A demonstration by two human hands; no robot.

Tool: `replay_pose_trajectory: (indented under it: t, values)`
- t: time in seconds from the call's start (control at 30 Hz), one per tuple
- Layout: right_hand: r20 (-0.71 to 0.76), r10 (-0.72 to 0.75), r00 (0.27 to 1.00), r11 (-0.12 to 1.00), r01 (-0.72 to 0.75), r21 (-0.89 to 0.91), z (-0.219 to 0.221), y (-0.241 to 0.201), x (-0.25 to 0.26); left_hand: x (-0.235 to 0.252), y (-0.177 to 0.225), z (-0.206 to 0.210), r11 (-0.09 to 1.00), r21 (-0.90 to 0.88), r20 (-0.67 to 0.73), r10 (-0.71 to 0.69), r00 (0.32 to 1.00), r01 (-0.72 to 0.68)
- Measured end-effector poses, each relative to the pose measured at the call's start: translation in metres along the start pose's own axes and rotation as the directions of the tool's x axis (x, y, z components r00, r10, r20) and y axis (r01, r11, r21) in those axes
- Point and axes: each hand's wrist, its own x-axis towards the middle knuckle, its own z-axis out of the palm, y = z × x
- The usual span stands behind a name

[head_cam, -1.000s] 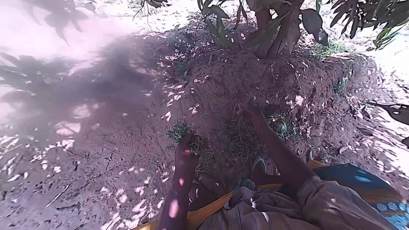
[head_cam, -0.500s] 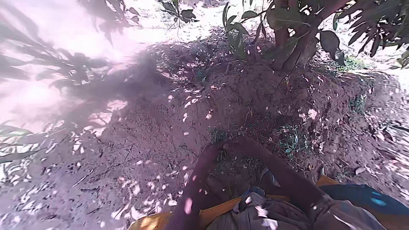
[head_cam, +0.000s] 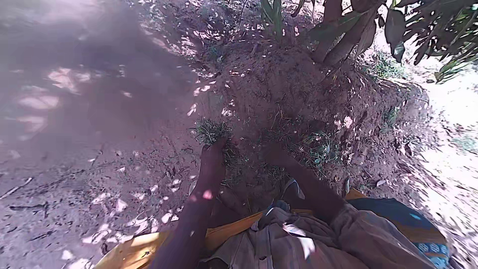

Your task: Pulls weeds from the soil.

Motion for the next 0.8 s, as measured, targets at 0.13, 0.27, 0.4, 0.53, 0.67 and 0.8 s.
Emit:
replay_pose_trajectory:
  t: [0.13, 0.27, 0.4, 0.53, 0.67, 0.8]
  values:
    - [0.077, 0.127, 0.989, 0.985, -0.117, -0.125, 0.024, 0.017, 0.008, -0.001, 0.001, 0.000, 0.999, -0.033, 0.007, -0.013, 1.000, 0.013]
    - [-0.282, 0.124, 0.951, 0.950, -0.033, 0.309, -0.021, 0.021, -0.004, -0.004, 0.003, 0.002, 1.000, -0.020, 0.002, -0.017, 1.000, 0.017]
    - [-0.457, 0.148, 0.877, 0.646, 0.264, 0.716, -0.043, 0.048, -0.006, 0.002, -0.002, 0.004, 0.998, -0.064, 0.018, 0.011, 1.000, -0.009]
    - [-0.438, 0.199, 0.877, 0.492, 0.297, 0.818, -0.038, 0.058, -0.009, 0.003, -0.003, 0.006, 0.995, -0.098, 0.028, 0.020, 0.999, -0.017]
    - [-0.535, 0.031, 0.844, 0.454, 0.465, 0.760, -0.056, 0.035, -0.034, -0.002, -0.006, 0.012, 0.995, -0.087, 0.060, 0.044, 0.997, -0.039]
    - [-0.482, -0.021, 0.876, 0.477, 0.432, 0.765, -0.056, 0.033, -0.028, -0.002, -0.008, 0.012, 0.996, -0.033, 0.092, 0.082, 0.992, -0.079]
